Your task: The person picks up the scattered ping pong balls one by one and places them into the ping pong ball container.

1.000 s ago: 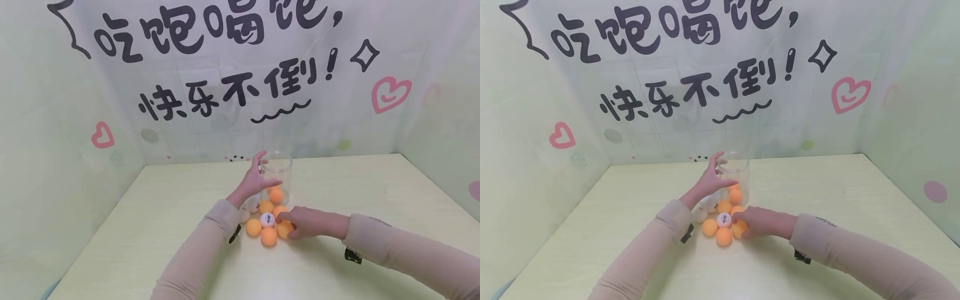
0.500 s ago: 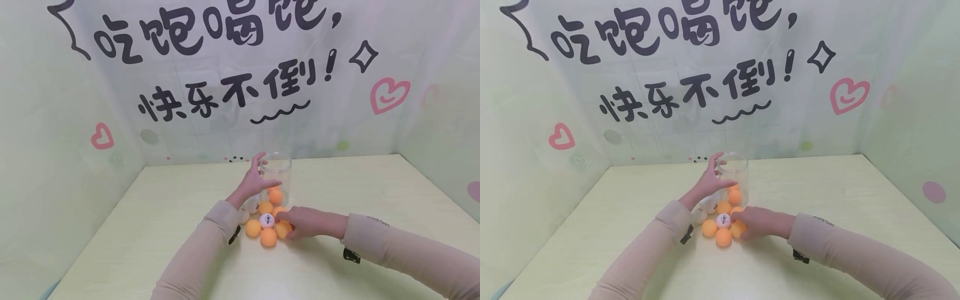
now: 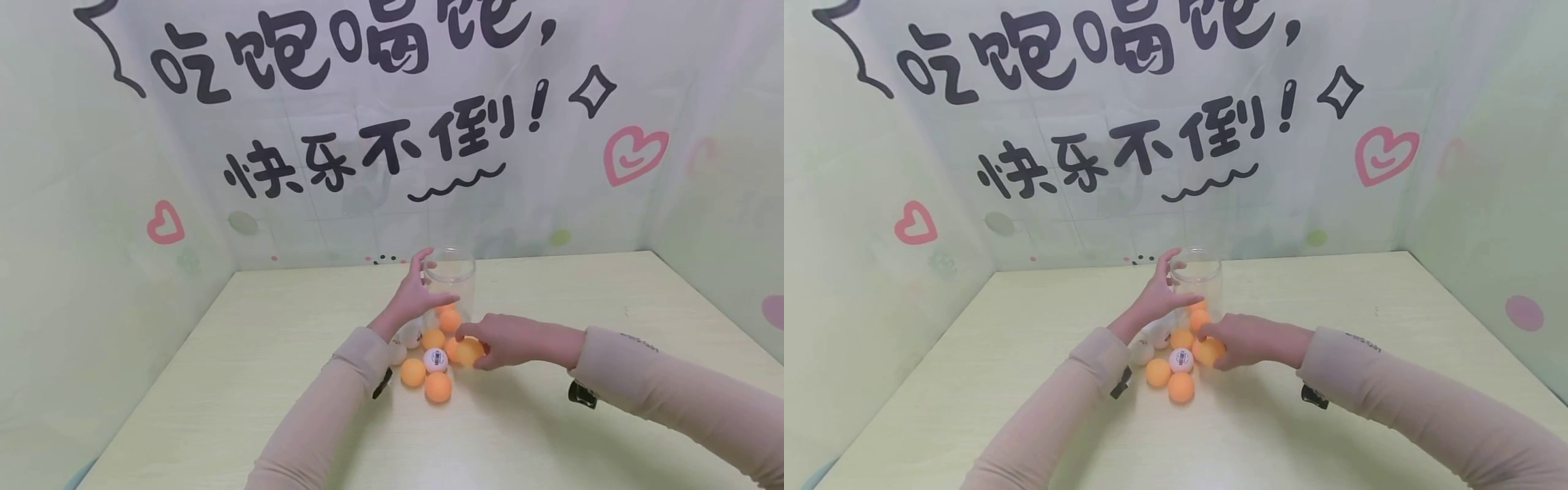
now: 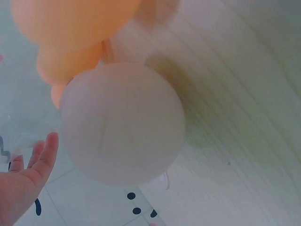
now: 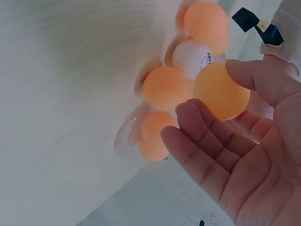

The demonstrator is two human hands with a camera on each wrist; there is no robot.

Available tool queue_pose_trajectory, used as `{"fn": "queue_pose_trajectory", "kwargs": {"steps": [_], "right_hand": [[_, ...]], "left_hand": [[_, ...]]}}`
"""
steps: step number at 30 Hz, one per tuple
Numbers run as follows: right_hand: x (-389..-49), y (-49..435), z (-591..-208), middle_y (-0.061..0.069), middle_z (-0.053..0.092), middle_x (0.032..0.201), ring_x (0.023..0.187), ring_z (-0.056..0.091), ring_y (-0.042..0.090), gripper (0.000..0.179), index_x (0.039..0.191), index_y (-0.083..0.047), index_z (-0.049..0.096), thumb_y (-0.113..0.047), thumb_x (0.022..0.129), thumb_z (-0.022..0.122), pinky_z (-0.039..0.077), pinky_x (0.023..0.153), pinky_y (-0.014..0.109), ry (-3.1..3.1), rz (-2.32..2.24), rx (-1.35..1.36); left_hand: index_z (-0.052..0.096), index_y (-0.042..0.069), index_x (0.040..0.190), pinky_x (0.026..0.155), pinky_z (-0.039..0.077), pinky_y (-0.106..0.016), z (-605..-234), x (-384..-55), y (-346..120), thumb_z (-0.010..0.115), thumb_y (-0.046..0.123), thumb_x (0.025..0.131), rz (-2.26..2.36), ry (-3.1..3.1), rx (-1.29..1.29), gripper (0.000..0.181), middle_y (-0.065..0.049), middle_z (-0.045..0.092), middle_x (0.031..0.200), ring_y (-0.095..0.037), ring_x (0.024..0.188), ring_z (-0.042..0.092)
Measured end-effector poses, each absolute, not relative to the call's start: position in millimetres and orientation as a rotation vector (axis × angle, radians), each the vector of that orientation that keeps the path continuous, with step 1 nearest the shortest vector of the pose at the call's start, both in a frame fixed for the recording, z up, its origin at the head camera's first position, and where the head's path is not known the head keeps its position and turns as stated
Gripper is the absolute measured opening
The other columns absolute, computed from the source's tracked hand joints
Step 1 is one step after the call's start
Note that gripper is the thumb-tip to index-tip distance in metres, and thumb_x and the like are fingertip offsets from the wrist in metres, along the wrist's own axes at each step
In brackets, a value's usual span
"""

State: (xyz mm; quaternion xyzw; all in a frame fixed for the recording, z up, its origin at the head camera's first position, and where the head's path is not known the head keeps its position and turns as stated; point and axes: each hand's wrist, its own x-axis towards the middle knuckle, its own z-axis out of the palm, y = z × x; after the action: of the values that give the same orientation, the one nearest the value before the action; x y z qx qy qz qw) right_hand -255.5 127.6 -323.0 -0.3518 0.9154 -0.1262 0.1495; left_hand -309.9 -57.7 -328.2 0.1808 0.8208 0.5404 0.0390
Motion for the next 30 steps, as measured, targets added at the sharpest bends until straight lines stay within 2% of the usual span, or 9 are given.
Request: {"fn": "queue_pose_trajectory", "kwargs": {"steps": [6, 14, 24, 30], "right_hand": [[-258, 133, -312, -0.005, 0.049, 0.061, 0.055, 0.043, 0.009, 0.036, 0.113, -0.013, 0.056, -0.013, 0.079, 0.067, 0.039, 0.054, 0.023, 2.642, -0.342, -1.046], [-260, 133, -298, -0.003, 0.050, 0.065, 0.058, 0.044, 0.011, 0.037, 0.113, -0.010, 0.056, -0.015, 0.079, 0.068, 0.040, 0.056, 0.024, 2.635, -0.277, -1.018], [-265, 138, -280, -0.004, 0.051, 0.064, 0.057, 0.045, 0.011, 0.033, 0.110, -0.010, 0.057, -0.013, 0.079, 0.066, 0.040, 0.055, 0.023, 2.681, -0.201, -1.023], [-269, 141, -267, -0.003, 0.052, 0.066, 0.058, 0.046, 0.012, 0.034, 0.112, -0.008, 0.056, -0.013, 0.079, 0.065, 0.041, 0.055, 0.023, 2.705, -0.192, -1.019]], "left_hand": [[0.013, 0.016, 0.144, 0.102, 0.034, -0.048, -327, -310, -58, 0.072, 0.014, 0.078, 1.637, 2.522, 0.553, 0.089, -0.020, 0.031, 0.141, -0.037, 0.127, 0.035], [0.013, 0.028, 0.143, 0.102, 0.035, -0.046, -353, -333, -58, 0.076, 0.026, 0.074, 1.643, 2.541, 0.543, 0.093, -0.010, 0.032, 0.142, -0.033, 0.127, 0.036], [0.015, 0.024, 0.142, 0.105, 0.031, -0.043, -356, -335, -57, 0.077, 0.023, 0.073, 1.672, 2.535, 0.600, 0.093, -0.016, 0.034, 0.139, -0.030, 0.125, 0.039], [0.014, 0.016, 0.143, 0.107, 0.028, -0.044, -339, -321, -57, 0.074, 0.015, 0.075, 1.684, 2.508, 0.601, 0.091, -0.019, 0.034, 0.138, -0.033, 0.125, 0.038]]}}
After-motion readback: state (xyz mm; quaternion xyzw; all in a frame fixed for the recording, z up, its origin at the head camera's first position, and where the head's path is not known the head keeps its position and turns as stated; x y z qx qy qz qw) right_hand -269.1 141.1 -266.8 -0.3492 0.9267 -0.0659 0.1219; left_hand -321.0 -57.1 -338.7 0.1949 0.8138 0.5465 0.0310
